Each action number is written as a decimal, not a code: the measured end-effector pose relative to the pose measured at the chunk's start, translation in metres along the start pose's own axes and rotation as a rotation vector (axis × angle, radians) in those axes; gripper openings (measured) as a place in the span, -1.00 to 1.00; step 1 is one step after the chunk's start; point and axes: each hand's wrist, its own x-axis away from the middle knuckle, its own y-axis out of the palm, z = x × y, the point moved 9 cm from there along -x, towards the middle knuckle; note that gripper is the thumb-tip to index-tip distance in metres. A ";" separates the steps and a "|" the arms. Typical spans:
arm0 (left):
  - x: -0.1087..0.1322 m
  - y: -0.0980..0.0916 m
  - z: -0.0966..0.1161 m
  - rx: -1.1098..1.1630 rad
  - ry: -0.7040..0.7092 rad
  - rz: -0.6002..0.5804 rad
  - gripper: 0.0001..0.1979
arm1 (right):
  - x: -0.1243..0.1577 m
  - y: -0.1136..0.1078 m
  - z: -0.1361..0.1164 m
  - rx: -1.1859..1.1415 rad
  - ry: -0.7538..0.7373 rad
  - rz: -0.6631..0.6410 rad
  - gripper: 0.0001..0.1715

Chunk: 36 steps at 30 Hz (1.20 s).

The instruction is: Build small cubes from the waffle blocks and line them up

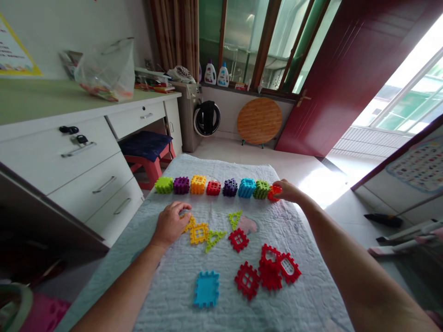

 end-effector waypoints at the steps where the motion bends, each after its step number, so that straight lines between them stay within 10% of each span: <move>1: 0.000 0.000 0.000 0.001 -0.003 -0.002 -0.80 | -0.001 0.001 -0.001 0.009 -0.006 -0.008 -0.48; 26: 0.000 0.001 -0.001 -0.001 -0.005 -0.018 -0.79 | -0.009 0.019 -0.001 0.025 -0.050 -0.108 -0.42; 32: 0.000 0.000 0.000 0.004 -0.004 -0.015 -0.78 | 0.011 -0.002 0.003 -0.042 0.028 0.006 -0.08; 36: 0.000 0.001 0.000 -0.003 -0.007 -0.017 -0.78 | 0.055 -0.028 -0.012 -0.203 0.046 0.164 -0.45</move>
